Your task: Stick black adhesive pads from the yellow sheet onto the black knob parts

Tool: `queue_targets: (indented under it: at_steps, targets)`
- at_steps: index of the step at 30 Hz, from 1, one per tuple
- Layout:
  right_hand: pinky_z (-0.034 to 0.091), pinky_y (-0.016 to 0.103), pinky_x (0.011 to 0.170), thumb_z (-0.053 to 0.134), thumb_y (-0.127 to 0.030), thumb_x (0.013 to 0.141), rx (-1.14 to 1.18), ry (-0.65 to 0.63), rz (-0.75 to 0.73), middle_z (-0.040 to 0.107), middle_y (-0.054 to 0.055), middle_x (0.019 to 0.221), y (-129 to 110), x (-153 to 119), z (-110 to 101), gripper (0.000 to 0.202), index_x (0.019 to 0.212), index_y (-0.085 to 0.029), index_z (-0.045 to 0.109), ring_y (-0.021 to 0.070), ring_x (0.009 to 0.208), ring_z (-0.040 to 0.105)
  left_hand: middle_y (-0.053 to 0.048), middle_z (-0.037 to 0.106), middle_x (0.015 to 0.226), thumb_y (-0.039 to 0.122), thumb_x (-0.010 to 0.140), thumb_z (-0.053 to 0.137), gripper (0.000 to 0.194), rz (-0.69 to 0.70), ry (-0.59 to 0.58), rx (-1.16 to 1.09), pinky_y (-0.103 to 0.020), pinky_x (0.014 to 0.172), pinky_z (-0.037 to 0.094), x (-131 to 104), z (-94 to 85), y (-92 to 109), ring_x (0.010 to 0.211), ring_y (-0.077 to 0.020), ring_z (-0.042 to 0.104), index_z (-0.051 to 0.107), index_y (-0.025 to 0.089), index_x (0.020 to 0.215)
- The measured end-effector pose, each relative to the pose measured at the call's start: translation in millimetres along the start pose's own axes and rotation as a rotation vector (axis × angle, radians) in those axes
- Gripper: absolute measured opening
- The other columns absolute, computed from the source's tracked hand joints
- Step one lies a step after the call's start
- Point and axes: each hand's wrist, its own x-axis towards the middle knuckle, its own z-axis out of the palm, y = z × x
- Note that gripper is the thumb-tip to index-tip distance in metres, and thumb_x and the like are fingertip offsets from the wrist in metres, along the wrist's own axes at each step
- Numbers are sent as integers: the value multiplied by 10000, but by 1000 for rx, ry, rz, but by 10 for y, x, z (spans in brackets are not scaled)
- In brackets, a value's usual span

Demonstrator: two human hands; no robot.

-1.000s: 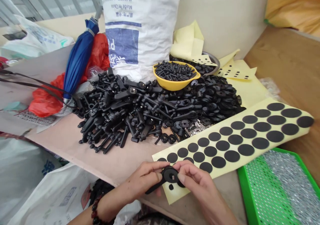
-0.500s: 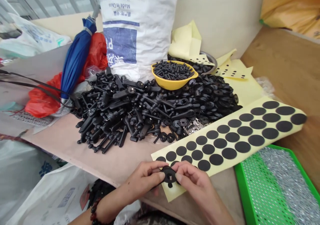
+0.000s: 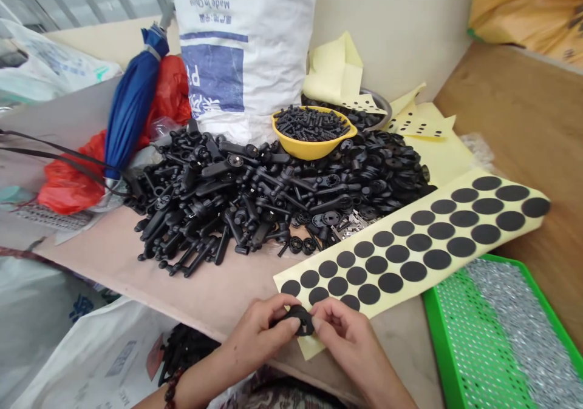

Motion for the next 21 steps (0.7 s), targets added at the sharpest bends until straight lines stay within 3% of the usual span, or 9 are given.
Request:
queue_targets:
  at_steps: [5, 13, 17, 21]
  targets:
    - [413, 266, 540, 599, -373, 787, -81, -3, -57, 540, -15, 629, 13, -8, 18, 213, 652, -219, 541, 160, 593, 505, 51, 432, 592, 252, 836, 511, 232, -37, 11, 2, -212, 491, 248, -30, -7, 51, 544, -96, 377, 665, 140, 968]
    - [520, 292, 637, 567, -529, 854, 156, -61, -3, 575, -10, 723, 37, -61, 106, 314, 786, -223, 560, 183, 681, 605, 44, 495, 634, 327, 847, 523, 275, -68, 0, -278, -183, 455, 329, -59, 19, -90, 472, -76, 466, 606, 146, 1037]
    - [510, 277, 648, 423, -415, 954, -48, -22, -143, 634, -8, 757, -5, -151, 228, 242, 933, -253, 602, 181, 685, 623, 40, 536, 620, 392, 802, 594, 312, -146, -73, -426, -171, 449, 362, -59, -12, -67, 461, -72, 485, 574, 145, 990]
    - [529, 296, 743, 372, -293, 959, -218, -60, -331, 726, 34, 962, -62, -204, 321, 277, 1152, -275, 570, 206, 836, 691, 36, 565, 585, 437, 676, 708, 402, -237, -72, -568, -181, 416, 386, -78, -8, -15, 428, -74, 458, 517, 161, 897]
